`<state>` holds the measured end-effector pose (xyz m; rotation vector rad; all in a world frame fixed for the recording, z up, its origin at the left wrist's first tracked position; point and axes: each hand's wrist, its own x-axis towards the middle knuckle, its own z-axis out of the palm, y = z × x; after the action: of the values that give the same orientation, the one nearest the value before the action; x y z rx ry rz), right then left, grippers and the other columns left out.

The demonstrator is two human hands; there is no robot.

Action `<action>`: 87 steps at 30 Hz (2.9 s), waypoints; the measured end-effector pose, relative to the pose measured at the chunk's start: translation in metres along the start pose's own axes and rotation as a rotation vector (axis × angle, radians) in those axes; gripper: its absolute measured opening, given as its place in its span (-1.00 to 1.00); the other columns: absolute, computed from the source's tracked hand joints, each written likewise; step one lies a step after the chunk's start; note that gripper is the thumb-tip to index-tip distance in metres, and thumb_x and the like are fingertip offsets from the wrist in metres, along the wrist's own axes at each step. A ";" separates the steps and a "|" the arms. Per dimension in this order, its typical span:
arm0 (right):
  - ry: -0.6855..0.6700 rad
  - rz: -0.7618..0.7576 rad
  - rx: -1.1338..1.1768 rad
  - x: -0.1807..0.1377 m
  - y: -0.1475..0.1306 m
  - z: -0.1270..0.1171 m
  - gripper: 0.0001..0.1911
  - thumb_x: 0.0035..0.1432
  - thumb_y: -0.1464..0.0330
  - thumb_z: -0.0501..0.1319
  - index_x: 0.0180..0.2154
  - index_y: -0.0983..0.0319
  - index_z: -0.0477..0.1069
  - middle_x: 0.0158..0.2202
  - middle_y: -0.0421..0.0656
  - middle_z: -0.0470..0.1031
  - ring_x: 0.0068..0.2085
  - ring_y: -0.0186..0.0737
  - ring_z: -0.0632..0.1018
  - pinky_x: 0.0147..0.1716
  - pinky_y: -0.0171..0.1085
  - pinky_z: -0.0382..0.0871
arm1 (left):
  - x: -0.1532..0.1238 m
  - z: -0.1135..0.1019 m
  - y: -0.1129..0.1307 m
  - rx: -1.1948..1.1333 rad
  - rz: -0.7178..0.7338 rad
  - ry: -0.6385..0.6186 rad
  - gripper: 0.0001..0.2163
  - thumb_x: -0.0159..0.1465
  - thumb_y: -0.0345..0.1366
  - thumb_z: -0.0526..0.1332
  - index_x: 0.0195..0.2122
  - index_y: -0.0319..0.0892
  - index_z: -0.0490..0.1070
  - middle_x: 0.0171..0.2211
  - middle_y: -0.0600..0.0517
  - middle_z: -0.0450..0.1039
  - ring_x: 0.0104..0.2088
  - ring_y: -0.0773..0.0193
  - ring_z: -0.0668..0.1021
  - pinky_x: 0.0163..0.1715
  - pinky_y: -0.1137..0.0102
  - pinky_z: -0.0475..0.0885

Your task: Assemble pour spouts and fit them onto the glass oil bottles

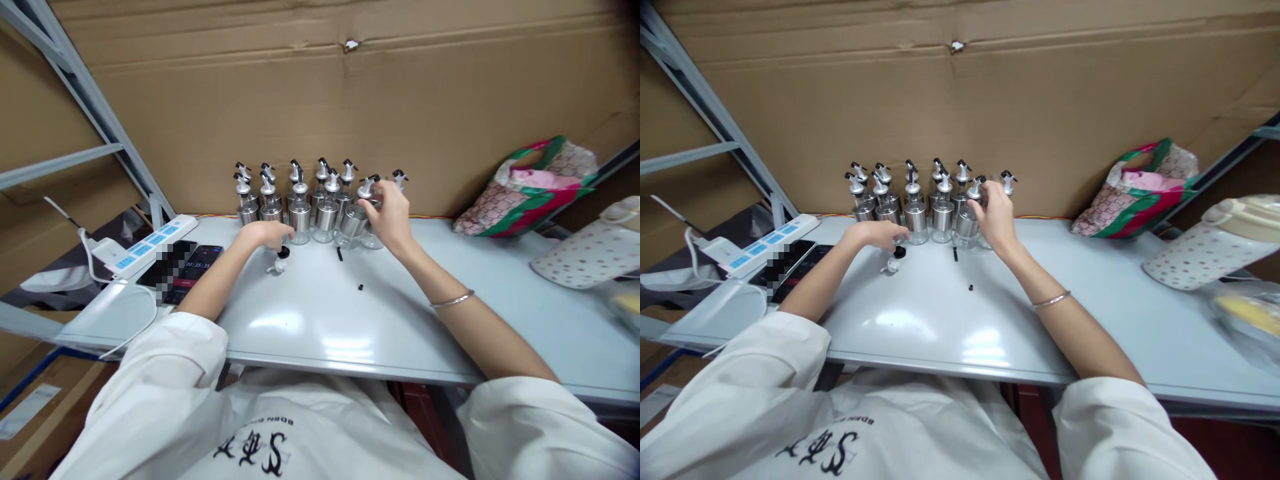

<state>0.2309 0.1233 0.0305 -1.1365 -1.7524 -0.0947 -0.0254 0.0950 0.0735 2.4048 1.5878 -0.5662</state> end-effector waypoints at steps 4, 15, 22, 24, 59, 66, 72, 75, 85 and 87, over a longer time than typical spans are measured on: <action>-0.071 0.046 0.113 -0.003 0.005 0.004 -0.65 0.08 0.46 0.08 -0.05 0.23 0.33 -0.01 0.06 0.39 -0.12 -0.05 0.55 -0.23 -0.10 0.52 | 0.000 0.001 0.006 0.011 -0.010 0.012 -0.49 0.11 -0.34 0.17 0.13 -0.11 0.27 0.07 -0.15 0.40 -0.01 0.05 0.48 -0.08 0.35 0.38; -0.155 -0.014 -0.199 -0.013 -0.002 0.006 -0.85 0.12 0.42 0.08 -0.29 0.24 0.40 -0.19 0.04 0.43 -0.29 -0.08 0.50 -0.28 -0.13 0.38 | -0.020 -0.006 0.017 0.003 -0.018 0.087 -0.63 0.22 -0.32 0.11 0.06 -0.19 0.28 0.06 -0.19 0.39 0.00 0.02 0.48 -0.08 0.30 0.38; -0.239 -0.062 -0.221 -0.012 0.004 0.006 -0.80 0.15 0.45 0.06 -0.29 0.27 0.46 -0.23 0.02 0.45 -0.30 -0.11 0.50 -0.29 -0.20 0.35 | -0.029 0.033 0.026 0.095 -0.021 0.058 -0.65 0.21 -0.31 0.15 0.03 -0.23 0.24 0.00 -0.23 0.40 -0.08 0.01 0.53 -0.19 0.30 0.44; -0.249 -0.104 -0.208 -0.015 0.007 0.003 -0.80 0.14 0.47 0.07 -0.26 0.28 0.46 -0.22 0.01 0.45 -0.31 -0.13 0.50 -0.30 -0.21 0.36 | -0.031 0.049 0.029 0.110 -0.003 0.076 -0.70 0.24 -0.41 0.08 0.01 -0.25 0.24 -0.03 -0.24 0.40 -0.11 0.03 0.54 -0.19 0.29 0.43; -0.643 -0.577 0.160 -0.088 -0.066 -0.020 -0.50 0.23 0.03 0.10 -0.15 0.35 0.44 -0.32 -0.01 0.57 -0.33 -0.13 0.55 -0.30 -0.21 0.34 | -0.007 0.119 0.064 -0.730 0.476 0.406 -0.26 0.17 0.32 -0.46 -0.74 -0.16 0.12 -0.73 0.06 0.19 -0.60 0.35 0.31 -0.38 0.38 0.27; -0.502 -0.678 0.113 -0.086 -0.069 -0.023 -0.56 0.24 0.04 0.09 -0.27 0.32 0.40 -0.40 -0.07 0.54 -0.45 -0.21 0.47 -0.42 -0.27 0.28 | -0.011 0.118 0.063 -0.843 0.488 0.341 -0.26 0.18 0.33 -0.42 -0.77 -0.17 0.12 -0.77 0.08 0.16 -0.65 0.39 0.26 -0.43 0.39 0.27; -0.405 -0.754 0.105 -0.088 -0.067 -0.022 -0.70 0.32 0.22 0.07 -0.23 0.31 0.42 -0.35 -0.07 0.56 -0.39 -0.24 0.50 -0.37 -0.30 0.29 | -0.013 0.117 0.060 -0.964 0.486 0.257 -0.25 0.18 0.33 -0.38 -0.75 -0.18 0.17 -0.74 0.06 0.23 -0.63 0.37 0.33 -0.41 0.40 0.31; -0.404 -0.804 0.061 -0.089 -0.064 -0.022 -0.76 0.35 0.34 0.03 -0.14 0.27 0.43 -0.34 -0.09 0.56 -0.39 -0.27 0.48 -0.36 -0.29 0.28 | -0.014 0.117 0.059 -0.999 0.498 0.218 -0.26 0.20 0.31 -0.39 -0.75 -0.18 0.16 -0.72 0.04 0.26 -0.63 0.37 0.35 -0.40 0.39 0.32; -0.436 -0.799 0.052 -0.087 -0.066 -0.023 -0.73 0.36 0.44 -0.04 -0.16 0.29 0.43 -0.37 -0.11 0.55 -0.38 -0.27 0.47 -0.33 -0.30 0.28 | -0.012 0.120 0.058 -1.126 0.491 0.176 -0.24 0.24 0.28 -0.35 -0.70 -0.22 0.29 -0.68 -0.01 0.34 -0.58 0.36 0.39 -0.42 0.41 0.32; -0.437 -0.769 0.040 -0.086 -0.066 -0.024 -0.73 0.37 0.39 -0.02 -0.21 0.29 0.43 -0.39 -0.11 0.54 -0.39 -0.27 0.47 -0.35 -0.30 0.27 | -0.011 0.118 0.060 -1.131 0.482 0.175 -0.23 0.24 0.28 -0.34 -0.69 -0.24 0.32 -0.66 -0.04 0.37 -0.56 0.35 0.41 -0.41 0.41 0.32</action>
<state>0.2042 0.0191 0.0043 -0.4094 -2.4940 -0.2892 0.0012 0.0176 -0.0313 1.7921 0.8736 0.5266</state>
